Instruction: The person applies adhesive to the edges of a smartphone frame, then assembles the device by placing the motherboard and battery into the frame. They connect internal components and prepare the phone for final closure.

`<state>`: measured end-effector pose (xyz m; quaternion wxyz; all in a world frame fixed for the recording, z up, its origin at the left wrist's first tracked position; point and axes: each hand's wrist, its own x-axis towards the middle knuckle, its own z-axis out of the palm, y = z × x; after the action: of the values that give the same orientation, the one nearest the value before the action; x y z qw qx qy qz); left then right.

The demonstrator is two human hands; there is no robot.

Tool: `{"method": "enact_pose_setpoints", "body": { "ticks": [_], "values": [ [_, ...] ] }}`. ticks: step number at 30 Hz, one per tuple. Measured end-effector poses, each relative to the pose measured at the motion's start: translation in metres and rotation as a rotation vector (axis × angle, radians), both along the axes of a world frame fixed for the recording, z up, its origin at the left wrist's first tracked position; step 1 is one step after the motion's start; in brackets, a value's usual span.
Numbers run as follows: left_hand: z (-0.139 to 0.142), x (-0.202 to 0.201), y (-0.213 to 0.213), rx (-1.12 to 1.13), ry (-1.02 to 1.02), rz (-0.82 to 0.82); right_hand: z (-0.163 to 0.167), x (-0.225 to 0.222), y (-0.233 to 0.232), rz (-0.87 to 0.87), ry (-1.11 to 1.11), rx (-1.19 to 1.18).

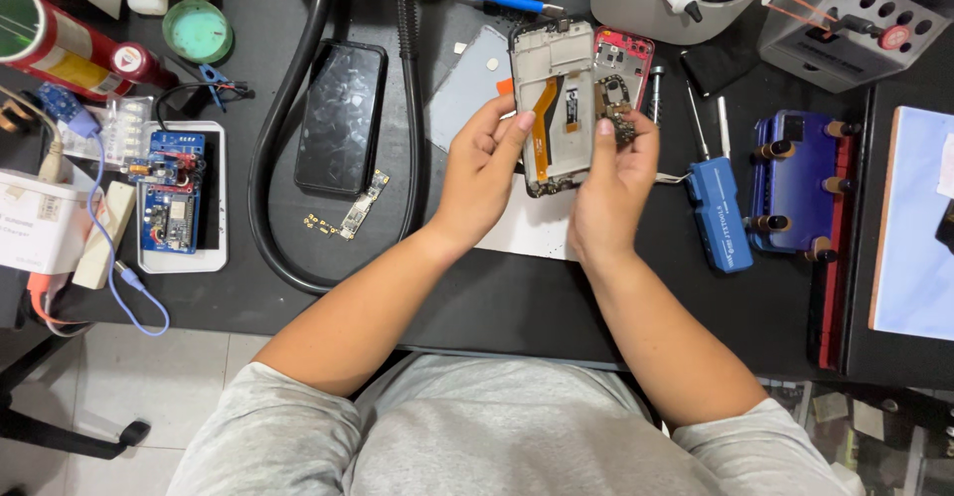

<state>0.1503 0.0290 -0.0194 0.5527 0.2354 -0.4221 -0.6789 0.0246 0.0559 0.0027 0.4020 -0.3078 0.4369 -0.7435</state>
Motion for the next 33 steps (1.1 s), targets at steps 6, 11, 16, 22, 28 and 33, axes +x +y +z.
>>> {"method": "enact_pose_setpoints", "body": {
  "ticks": [6, 11, 16, 22, 28, 33],
  "values": [
    [-0.004, 0.006, -0.005, 0.034, -0.032, -0.123, 0.001, -0.03, 0.009, 0.095, 0.052, 0.069],
    [0.005, 0.002, 0.0, 0.189, 0.101, -0.189, -0.006, -0.035, 0.018, 0.171, 0.126, 0.055],
    [0.024, 0.007, 0.0, 0.39, 0.225, -0.314, -0.015, -0.039, 0.017, 0.196, 0.1, 0.07],
    [0.017, 0.001, -0.003, 0.394, 0.009, -0.203, -0.016, -0.059, 0.004, 0.083, 0.152, 0.063],
    [-0.001, 0.0, -0.002, 0.368, -0.052, -0.144, -0.017, -0.066, 0.005, 0.136, 0.178, -0.027],
    [-0.002, -0.003, 0.0, 0.161, -0.153, -0.07, -0.015, -0.066, 0.006, 0.142, 0.33, -0.017]
  ]
}}
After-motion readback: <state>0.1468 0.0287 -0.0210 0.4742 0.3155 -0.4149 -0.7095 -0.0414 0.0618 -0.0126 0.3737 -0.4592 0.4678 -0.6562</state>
